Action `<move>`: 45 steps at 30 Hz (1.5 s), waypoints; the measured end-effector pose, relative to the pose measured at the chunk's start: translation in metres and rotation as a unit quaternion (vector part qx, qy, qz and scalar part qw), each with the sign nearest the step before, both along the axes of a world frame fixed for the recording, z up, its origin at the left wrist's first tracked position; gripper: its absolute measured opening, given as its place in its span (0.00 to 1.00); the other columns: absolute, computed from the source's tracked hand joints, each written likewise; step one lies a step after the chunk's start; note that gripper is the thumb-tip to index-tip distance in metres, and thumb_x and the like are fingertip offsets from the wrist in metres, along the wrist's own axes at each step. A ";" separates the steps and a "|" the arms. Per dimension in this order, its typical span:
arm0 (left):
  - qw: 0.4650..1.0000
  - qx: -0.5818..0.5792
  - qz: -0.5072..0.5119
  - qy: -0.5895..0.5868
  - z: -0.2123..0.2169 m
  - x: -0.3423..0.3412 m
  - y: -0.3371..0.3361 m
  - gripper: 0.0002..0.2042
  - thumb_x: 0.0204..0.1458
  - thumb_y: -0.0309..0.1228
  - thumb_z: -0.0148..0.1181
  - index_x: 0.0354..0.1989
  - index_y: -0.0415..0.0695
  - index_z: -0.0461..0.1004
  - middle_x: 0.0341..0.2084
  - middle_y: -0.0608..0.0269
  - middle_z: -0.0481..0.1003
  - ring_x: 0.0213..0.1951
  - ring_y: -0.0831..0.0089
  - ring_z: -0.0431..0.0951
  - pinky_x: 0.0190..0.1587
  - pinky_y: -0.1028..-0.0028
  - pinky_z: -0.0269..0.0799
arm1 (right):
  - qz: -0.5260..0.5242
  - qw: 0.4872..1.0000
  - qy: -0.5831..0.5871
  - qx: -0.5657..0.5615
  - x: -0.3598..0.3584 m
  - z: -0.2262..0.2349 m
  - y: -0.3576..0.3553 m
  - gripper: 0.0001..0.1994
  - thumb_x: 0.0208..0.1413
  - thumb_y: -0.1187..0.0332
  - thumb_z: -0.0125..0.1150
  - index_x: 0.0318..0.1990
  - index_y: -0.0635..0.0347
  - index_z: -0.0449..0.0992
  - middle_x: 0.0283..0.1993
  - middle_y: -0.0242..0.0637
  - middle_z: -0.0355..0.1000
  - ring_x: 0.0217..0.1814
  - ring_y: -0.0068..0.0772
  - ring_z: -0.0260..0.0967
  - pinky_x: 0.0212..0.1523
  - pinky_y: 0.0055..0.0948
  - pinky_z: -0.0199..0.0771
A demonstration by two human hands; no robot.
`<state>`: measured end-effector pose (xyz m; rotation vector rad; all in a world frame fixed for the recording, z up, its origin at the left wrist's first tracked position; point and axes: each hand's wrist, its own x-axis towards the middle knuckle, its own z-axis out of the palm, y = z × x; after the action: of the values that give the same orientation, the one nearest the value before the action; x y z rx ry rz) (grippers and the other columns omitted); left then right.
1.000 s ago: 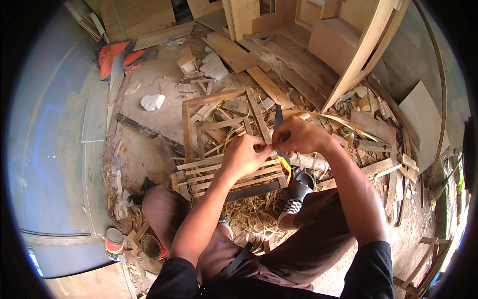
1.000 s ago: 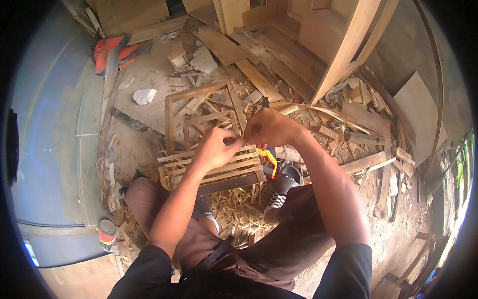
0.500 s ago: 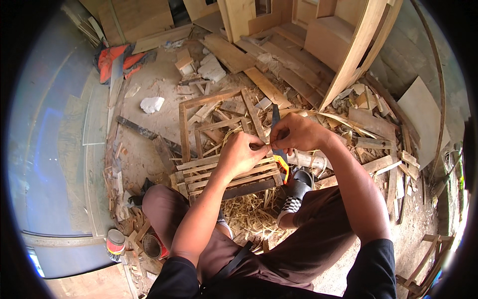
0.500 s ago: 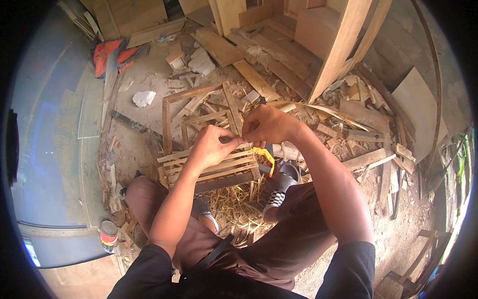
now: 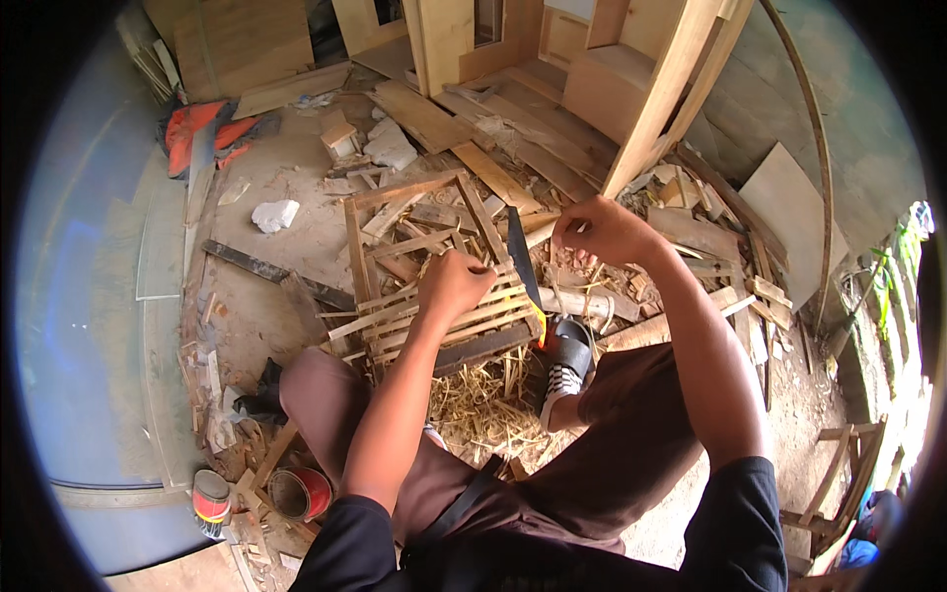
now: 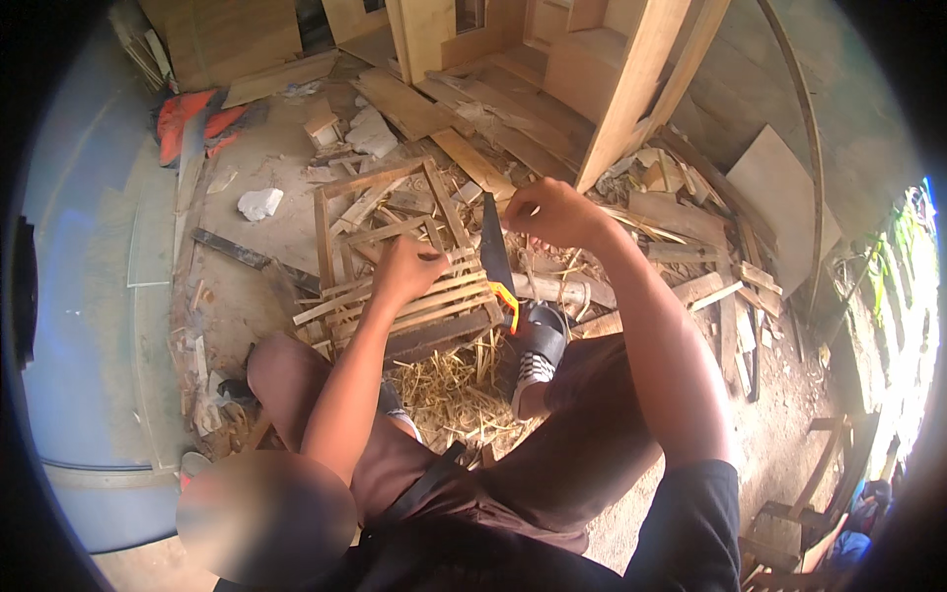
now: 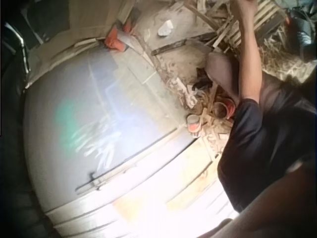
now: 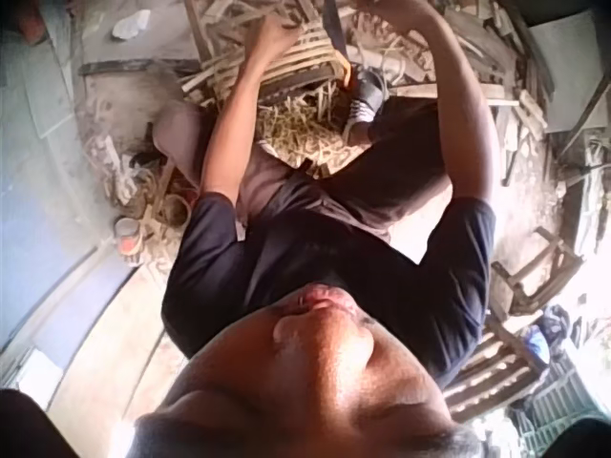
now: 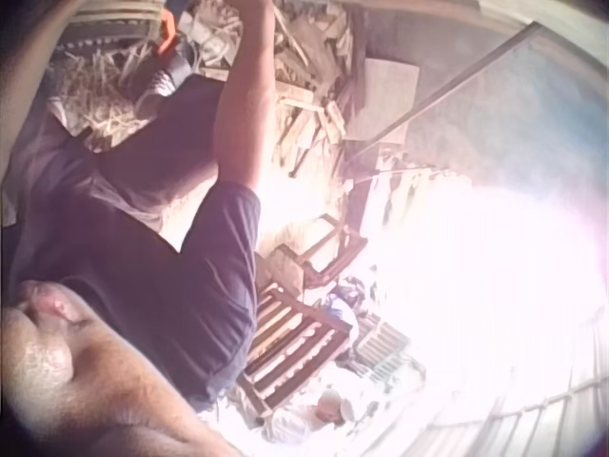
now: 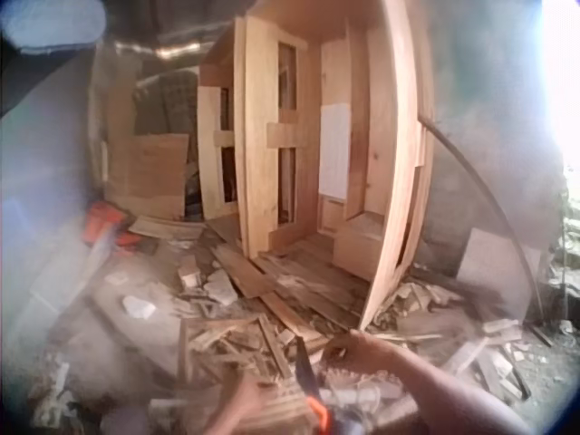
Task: The person sits on the floor and assembles a small wooden crate. They use a hand saw to cut a wooden slat to size, then place it into the crate frame. Finally, they use a hammer to drive nails into the slat to secure it.
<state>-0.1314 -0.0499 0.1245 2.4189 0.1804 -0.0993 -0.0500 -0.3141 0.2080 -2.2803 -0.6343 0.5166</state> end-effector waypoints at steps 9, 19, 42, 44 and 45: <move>1.000 0.001 0.024 0.000 -0.018 -0.015 -0.001 0.13 0.51 0.47 0.71 0.36 0.52 0.91 0.26 0.53 0.85 0.33 0.52 0.87 0.41 0.58 0.82 | -0.168 0.982 0.069 0.056 -0.037 -0.031 -0.035 0.13 0.66 0.64 0.63 0.48 0.66 0.85 0.38 0.39 0.84 0.33 0.29 0.83 0.32 0.30 0.85; 1.000 -0.014 0.012 -0.011 -0.040 -0.013 0.007 0.12 0.57 0.45 0.69 0.33 0.51 0.90 0.16 0.68 0.82 0.17 0.75 0.80 0.24 0.70 0.74 | -0.250 0.947 0.177 0.097 -0.063 -0.186 -0.025 0.14 0.71 0.67 0.59 0.54 0.68 0.82 0.43 0.43 0.84 0.34 0.29 0.82 0.31 0.32 0.88; 0.999 0.031 0.018 0.040 -0.035 -0.031 -0.073 0.09 0.53 0.40 0.71 0.37 0.52 0.89 0.29 0.60 0.87 0.31 0.60 0.86 0.43 0.63 0.79 | -0.168 0.939 -0.036 -0.296 -0.096 -0.417 0.029 0.33 0.60 0.53 0.65 0.73 0.47 0.68 0.76 0.44 0.65 0.79 0.45 0.55 0.73 0.63 0.52; 0.999 0.039 0.033 0.017 -0.044 -0.040 -0.072 0.08 0.53 0.40 0.71 0.37 0.52 0.88 0.29 0.60 0.86 0.34 0.57 0.86 0.47 0.61 0.78 | -0.209 0.949 -0.003 -0.235 -0.099 -0.394 0.041 0.31 0.60 0.51 0.67 0.70 0.48 0.72 0.70 0.43 0.71 0.77 0.45 0.59 0.72 0.63 0.53; 0.999 0.037 0.032 0.001 -0.045 -0.042 -0.078 0.08 0.53 0.39 0.71 0.37 0.51 0.88 0.28 0.60 0.86 0.35 0.56 0.86 0.49 0.60 0.77 | -0.237 0.948 0.011 -0.210 -0.096 -0.382 0.038 0.31 0.59 0.49 0.67 0.68 0.48 0.74 0.67 0.42 0.75 0.76 0.45 0.61 0.71 0.63 0.53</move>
<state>-0.1736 -0.1275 0.0792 2.4833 0.2668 -0.0678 -0.1463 -0.2765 -0.1738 -2.6999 0.0633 0.4681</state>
